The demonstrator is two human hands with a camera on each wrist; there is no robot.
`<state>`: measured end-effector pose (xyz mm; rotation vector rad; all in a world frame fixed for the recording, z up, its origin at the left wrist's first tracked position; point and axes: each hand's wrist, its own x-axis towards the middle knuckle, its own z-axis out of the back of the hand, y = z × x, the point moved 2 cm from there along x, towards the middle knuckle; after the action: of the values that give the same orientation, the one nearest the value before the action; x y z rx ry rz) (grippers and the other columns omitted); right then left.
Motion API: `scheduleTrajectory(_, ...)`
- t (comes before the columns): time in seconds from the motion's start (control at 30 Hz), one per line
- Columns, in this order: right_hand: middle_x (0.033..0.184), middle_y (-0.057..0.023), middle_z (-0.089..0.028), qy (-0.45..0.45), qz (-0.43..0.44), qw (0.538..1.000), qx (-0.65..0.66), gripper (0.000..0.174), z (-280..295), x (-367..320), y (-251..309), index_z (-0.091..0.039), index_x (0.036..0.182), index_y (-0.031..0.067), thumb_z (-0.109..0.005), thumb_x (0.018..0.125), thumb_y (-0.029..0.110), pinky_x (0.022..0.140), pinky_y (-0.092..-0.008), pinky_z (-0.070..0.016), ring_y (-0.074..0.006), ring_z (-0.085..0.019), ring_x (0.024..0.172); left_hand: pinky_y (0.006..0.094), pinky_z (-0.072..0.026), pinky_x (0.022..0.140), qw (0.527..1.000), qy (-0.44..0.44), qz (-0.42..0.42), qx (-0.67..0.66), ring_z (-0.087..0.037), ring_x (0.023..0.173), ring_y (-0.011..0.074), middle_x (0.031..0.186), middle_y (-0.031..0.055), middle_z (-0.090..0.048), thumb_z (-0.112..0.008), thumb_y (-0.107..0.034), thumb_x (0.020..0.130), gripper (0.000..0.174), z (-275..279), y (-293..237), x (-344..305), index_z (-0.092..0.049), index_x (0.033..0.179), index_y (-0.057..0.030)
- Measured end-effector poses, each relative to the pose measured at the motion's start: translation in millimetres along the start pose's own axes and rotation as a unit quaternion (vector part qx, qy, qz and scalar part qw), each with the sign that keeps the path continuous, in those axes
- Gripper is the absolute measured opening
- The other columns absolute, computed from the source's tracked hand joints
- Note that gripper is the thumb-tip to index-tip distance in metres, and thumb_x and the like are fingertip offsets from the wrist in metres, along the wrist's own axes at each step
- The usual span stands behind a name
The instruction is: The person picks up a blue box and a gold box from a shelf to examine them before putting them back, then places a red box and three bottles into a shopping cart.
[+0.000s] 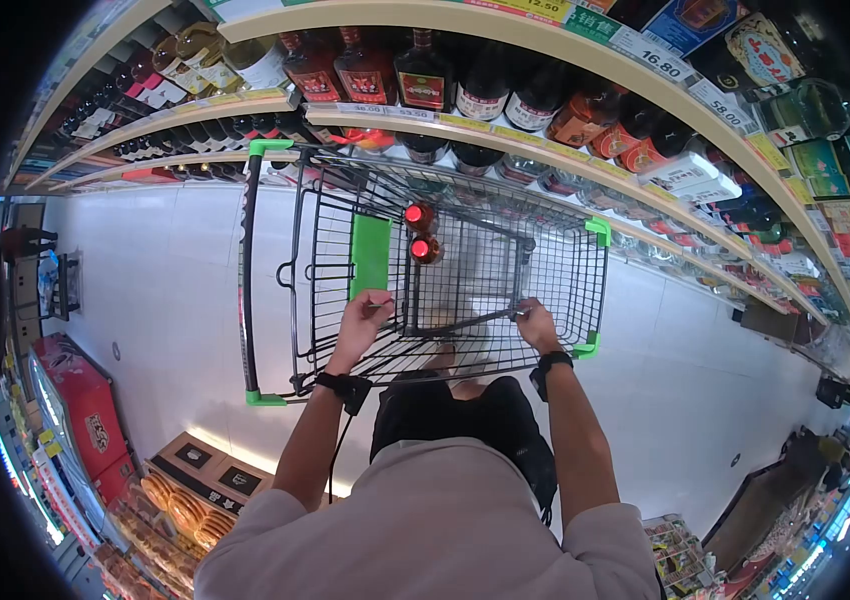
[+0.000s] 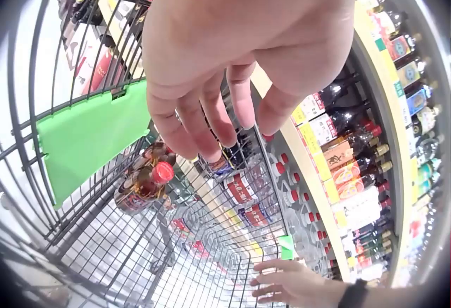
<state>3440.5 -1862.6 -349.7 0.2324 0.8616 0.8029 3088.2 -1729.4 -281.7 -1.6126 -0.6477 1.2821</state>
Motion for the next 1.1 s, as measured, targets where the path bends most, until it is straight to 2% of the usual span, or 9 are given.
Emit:
scheduleTrajectory(0.27,0.092,-0.0213,-0.072,0.05,0.007,0.999,0.003,0.026,15,-5,-19,-0.07,0.104,0.0035,-0.065,0.085,0.02,0.08,-0.0393,-0.0557,-0.0334,-0.071,0.087,0.0253,-0.0487,0.077,0.998,-0.041,-0.027,-0.029,-0.062,0.084,0.0111,0.096,0.0024,-0.067,-0.069,-0.008,0.092,0.019,11,-3,-9,-0.063,0.108,-0.0014)
scheduleTrajectory(0.5,0.091,-0.0208,-0.072,0.054,0.04,0.997,0.04,0.027,38,-10,-11,-0.07,0.103,0.0035,-0.066,0.084,0.021,0.079,-0.038,-0.0552,-0.0332,-0.071,0.088,0.0247,-0.0484,0.075,0.997,-0.064,-0.047,-0.02,-0.061,0.084,0.009,0.096,0.0023,-0.067,-0.068,-0.006,0.092,0.019,1,-33,-29,-0.063,0.109,-0.0012)
scheduleTrajectory(0.53,0.091,-0.0202,-0.073,0.047,0.053,0.997,0.024,0.027,44,-12,-11,-0.07,0.104,0.0034,-0.067,0.083,0.021,0.079,-0.0384,-0.0552,-0.0332,-0.071,0.088,0.0275,-0.0511,0.08,0.997,-0.06,-0.054,-0.004,-0.066,0.091,0.0144,0.099,0.0024,-0.066,-0.064,-0.009,0.093,0.02,-1,-33,-31,-0.061,0.112,-0.0031)
scheduleTrajectory(0.63,0.08,-0.0135,-0.071,0.044,0.096,0.993,0.053,0.024,59,-8,-26,-0.067,0.102,-0.0005,-0.066,0.086,0.017,0.062,-0.0331,-0.0533,-0.0191,-0.068,0.064,0.0234,-0.049,0.075,0.993,-0.089,-0.06,-0.053,-0.061,0.085,0.0093,0.093,0.0007,-0.064,-0.065,-0.005,0.092,0.019,-18,-44,-45,-0.061,0.11,0.0001)
scheduleTrajectory(0.7,0.079,-0.0135,-0.07,0.035,0.135,0.988,0.066,0.024,70,-1,-42,-0.067,0.102,-0.0017,-0.066,0.086,0.016,0.059,-0.034,-0.0527,-0.018,-0.068,0.063,0.0237,-0.049,0.072,0.992,-0.1,-0.067,-0.036,-0.06,0.082,0.0092,0.093,0.0012,-0.063,-0.065,-0.005,0.092,0.019,-31,-45,-52,-0.061,0.111,-0.0001)
scheduleTrajectory(0.77,0.078,-0.0124,-0.07,0.03,0.115,0.99,0.074,0.022,97,-9,-38,-0.067,0.102,-0.0014,-0.066,0.087,0.015,0.057,-0.0334,-0.0529,-0.0174,-0.068,0.064,0.0239,-0.0494,0.073,0.992,-0.105,-0.069,-0.031,-0.06,0.082,0.0094,0.092,0.001,-0.063,-0.066,-0.007,0.092,0.021,-46,-45,-55,-0.061,0.111,-0.0004)
scheduleTrajectory(0.83,0.085,-0.0154,-0.073,0.031,0.087,0.986,0.141,0.024,109,-1,-55,-0.07,0.098,0.001,-0.071,0.085,0.021,0.072,-0.0349,-0.0546,-0.0257,-0.071,0.076,0.024,-0.0501,0.073,0.99,-0.103,-0.087,-0.033,-0.061,0.082,0.0097,0.092,0.0014,-0.064,-0.067,-0.008,0.092,0.02,-65,-54,-60,-0.062,0.111,-0.0005)
scheduleTrajectory(0.97,0.076,-0.0074,-0.067,0.041,0.106,0.975,0.189,0.017,149,-11,-64,-0.067,0.096,-0.0013,-0.062,0.088,0.012,0.052,-0.0288,-0.0514,-0.0135,-0.063,0.06,0.0241,-0.0511,0.071,0.988,-0.11,-0.106,-0.005,-0.062,0.081,0.0096,0.093,0.0028,-0.066,-0.067,-0.008,0.092,0.019,-106,-79,-66,-0.064,0.109,-0.0004)
scheduleTrajectory(1.1,0.074,-0.0051,-0.065,0.055,0.13,0.968,0.207,0.011,167,8,-92,-0.066,0.092,-0.0005,-0.062,0.087,0.008,0.049,-0.0284,-0.0485,-0.0126,-0.061,0.057,0.024,-0.0507,0.07,0.986,-0.099,-0.137,-0.011,-0.063,0.08,0.0092,0.092,0.0032,-0.068,-0.067,-0.007,0.092,0.018,-147,-110,-82,-0.065,0.108,-0.0008)
